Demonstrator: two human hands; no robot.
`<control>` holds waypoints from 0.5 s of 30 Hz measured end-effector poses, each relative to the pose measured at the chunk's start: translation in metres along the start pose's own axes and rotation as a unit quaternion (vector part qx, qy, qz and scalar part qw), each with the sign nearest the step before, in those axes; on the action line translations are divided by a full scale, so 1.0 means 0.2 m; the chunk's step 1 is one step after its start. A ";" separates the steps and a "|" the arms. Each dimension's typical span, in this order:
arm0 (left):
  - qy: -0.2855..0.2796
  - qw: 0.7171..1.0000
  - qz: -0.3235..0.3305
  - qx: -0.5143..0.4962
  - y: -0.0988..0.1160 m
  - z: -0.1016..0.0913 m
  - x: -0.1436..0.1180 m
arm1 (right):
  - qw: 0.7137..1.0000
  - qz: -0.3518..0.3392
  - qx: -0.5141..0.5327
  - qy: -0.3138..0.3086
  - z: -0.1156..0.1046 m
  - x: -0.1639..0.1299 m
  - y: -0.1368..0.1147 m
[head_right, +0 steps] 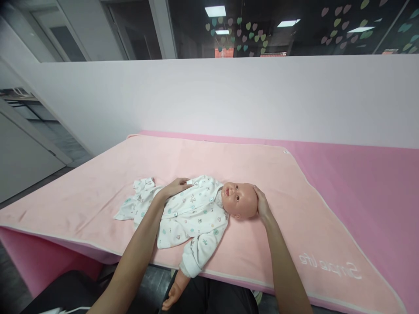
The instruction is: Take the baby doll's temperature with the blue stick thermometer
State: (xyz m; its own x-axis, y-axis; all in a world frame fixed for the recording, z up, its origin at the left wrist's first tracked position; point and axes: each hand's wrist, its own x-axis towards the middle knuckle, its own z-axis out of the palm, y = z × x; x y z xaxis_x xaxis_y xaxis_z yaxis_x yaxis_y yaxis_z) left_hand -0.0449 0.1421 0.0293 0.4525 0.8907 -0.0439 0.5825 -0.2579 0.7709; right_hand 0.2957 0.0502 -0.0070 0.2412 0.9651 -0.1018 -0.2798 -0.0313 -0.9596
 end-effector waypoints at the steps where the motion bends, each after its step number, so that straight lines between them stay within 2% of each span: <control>1: 0.001 1.000 0.001 0.002 0.00 0.00 0.00 | 1.000 0.022 0.007 -0.005 0.01 -0.01 0.00; 6: 0.018 1.000 -0.024 -0.005 -0.02 0.01 0.00 | 0.999 0.028 0.012 0.010 0.03 -0.04 -0.03; 10: 0.119 0.992 -0.045 -0.009 -0.02 0.03 0.00 | 0.999 0.038 0.016 0.006 0.03 -0.05 -0.04; 13: 0.195 0.980 0.006 -0.036 0.05 0.05 -0.01 | 0.999 0.044 0.021 0.008 0.04 -0.06 -0.05; 15: 0.206 0.972 0.062 -0.095 0.12 0.07 -0.04 | 0.999 0.040 0.021 0.011 0.04 -0.06 -0.06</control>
State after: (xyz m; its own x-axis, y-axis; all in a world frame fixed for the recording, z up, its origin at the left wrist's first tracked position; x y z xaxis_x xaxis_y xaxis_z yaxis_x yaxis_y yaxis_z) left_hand -0.0241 0.1239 0.0386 0.1793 0.9416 0.2850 0.3875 -0.3339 0.8593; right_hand 0.2880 0.0404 0.0071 0.2359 0.9543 -0.1835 -0.3375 -0.0967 -0.9363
